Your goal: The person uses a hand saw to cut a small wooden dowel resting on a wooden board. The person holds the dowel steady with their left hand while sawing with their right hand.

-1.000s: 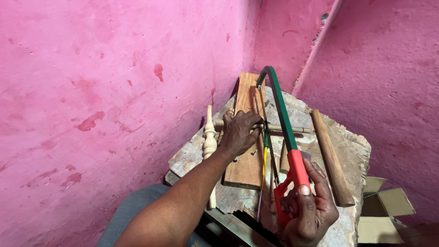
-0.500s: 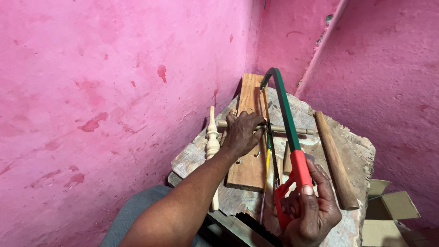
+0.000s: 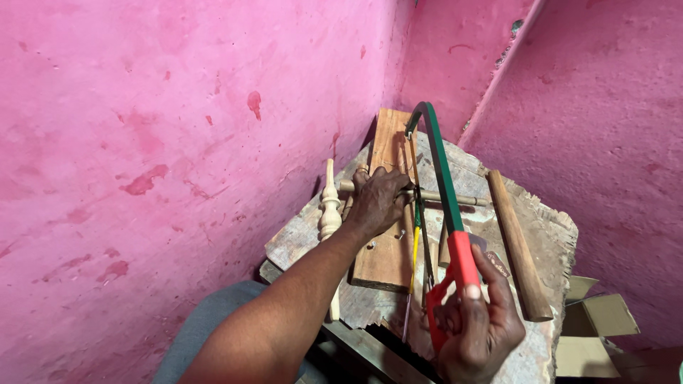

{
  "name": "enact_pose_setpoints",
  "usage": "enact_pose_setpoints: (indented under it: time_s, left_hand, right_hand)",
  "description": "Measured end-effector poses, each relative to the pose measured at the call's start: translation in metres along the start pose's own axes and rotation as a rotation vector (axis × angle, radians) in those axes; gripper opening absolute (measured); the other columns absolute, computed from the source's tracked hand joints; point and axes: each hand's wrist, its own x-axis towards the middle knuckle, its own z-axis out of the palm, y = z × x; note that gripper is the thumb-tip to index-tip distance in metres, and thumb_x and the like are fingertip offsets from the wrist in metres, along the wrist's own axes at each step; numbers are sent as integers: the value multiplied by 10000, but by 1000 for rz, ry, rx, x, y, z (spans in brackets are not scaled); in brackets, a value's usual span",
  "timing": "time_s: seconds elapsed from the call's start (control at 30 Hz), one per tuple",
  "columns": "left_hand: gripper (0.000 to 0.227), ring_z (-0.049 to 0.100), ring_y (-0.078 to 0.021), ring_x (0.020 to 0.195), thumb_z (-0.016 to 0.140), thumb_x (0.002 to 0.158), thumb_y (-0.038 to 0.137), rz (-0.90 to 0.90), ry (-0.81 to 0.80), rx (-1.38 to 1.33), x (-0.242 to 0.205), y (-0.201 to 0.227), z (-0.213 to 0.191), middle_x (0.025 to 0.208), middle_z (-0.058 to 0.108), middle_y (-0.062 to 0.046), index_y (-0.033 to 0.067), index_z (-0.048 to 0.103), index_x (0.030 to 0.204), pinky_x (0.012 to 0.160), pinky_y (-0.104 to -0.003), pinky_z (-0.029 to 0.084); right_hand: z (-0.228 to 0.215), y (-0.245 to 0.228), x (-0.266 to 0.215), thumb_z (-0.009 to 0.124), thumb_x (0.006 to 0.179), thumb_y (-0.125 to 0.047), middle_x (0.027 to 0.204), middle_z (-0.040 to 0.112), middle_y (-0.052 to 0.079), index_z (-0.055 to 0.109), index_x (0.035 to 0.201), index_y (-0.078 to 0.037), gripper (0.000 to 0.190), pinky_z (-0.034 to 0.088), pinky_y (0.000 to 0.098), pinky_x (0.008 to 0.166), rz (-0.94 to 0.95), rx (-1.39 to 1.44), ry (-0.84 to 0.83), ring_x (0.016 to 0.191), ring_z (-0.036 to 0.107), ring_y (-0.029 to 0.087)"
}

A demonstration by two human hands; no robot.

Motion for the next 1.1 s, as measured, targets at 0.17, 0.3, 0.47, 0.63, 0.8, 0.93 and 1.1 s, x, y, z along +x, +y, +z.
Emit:
enact_pose_setpoints:
  time_s: [0.17, 0.3, 0.47, 0.63, 0.8, 0.93, 1.1]
  left_hand:
    - [244, 599, -235, 1035, 675, 757, -15, -7, -10, -18, 3, -3, 2, 959, 644, -30, 87, 690, 978, 1046, -572, 271]
    - [235, 601, -238, 1038, 679, 770, -1, 19, -10, -28, 2, -5, 1, 951, 640, -36, 90, 692, 986, 1068, -610, 246]
    - [262, 602, -241, 1065, 666, 817, 16, 14, -17, -10, 2, -8, 6, 991, 643, -35, 96, 693, 1065, 1097, -633, 226]
    - [325, 591, -253, 1079, 689, 800, 46, 36, 15, 4, 2, -11, 10, 1053, 648, -47, 77, 672, 1123, 1092, -651, 198]
    - [249, 598, -238, 1061, 667, 851, 41, -16, -38, -7, 3, -5, 5, 1018, 665, -23, 122, 704, 1083, 1093, -625, 230]
    - [302, 602, -242, 1056, 663, 828, 15, 12, -7, 0, 4, -7, 6, 1012, 656, -37, 114, 700, 1111, 1070, -621, 248]
    - [287, 601, -244, 1052, 649, 841, 15, 4, -37, 3, 5, -8, 8, 1038, 661, -28, 111, 708, 1105, 1078, -621, 252]
  right_hand:
    - [4, -3, 3, 493, 970, -127, 822, 670, 88, 590, 1375, 103, 476, 267, 192, 424, 15, -7, 3, 478, 375, 11]
    - [22, 10, 23, 487, 980, -122, 738, 615, 62, 602, 1351, 102, 448, 294, 207, 392, -58, -29, -12, 456, 403, 24]
    - [30, 14, 32, 481, 1004, -130, 730, 590, 64, 624, 1350, 98, 439, 298, 210, 411, -62, -32, -8, 482, 400, 19]
    - [29, 11, 26, 475, 1002, -139, 776, 645, 76, 618, 1344, 94, 438, 300, 206, 401, -60, -58, 4, 477, 405, 15]
    - [22, 6, 10, 482, 970, -128, 993, 682, 138, 603, 1338, 101, 450, 320, 195, 389, -99, -51, 31, 462, 434, 21]
    - [16, 0, -7, 495, 989, -126, 986, 710, 197, 590, 1380, 96, 459, 317, 189, 417, -22, -17, 61, 487, 419, 27]
    - [18, 2, 0, 489, 987, -118, 1030, 700, 168, 590, 1361, 104, 446, 315, 193, 423, -58, 2, 47, 487, 417, 30]
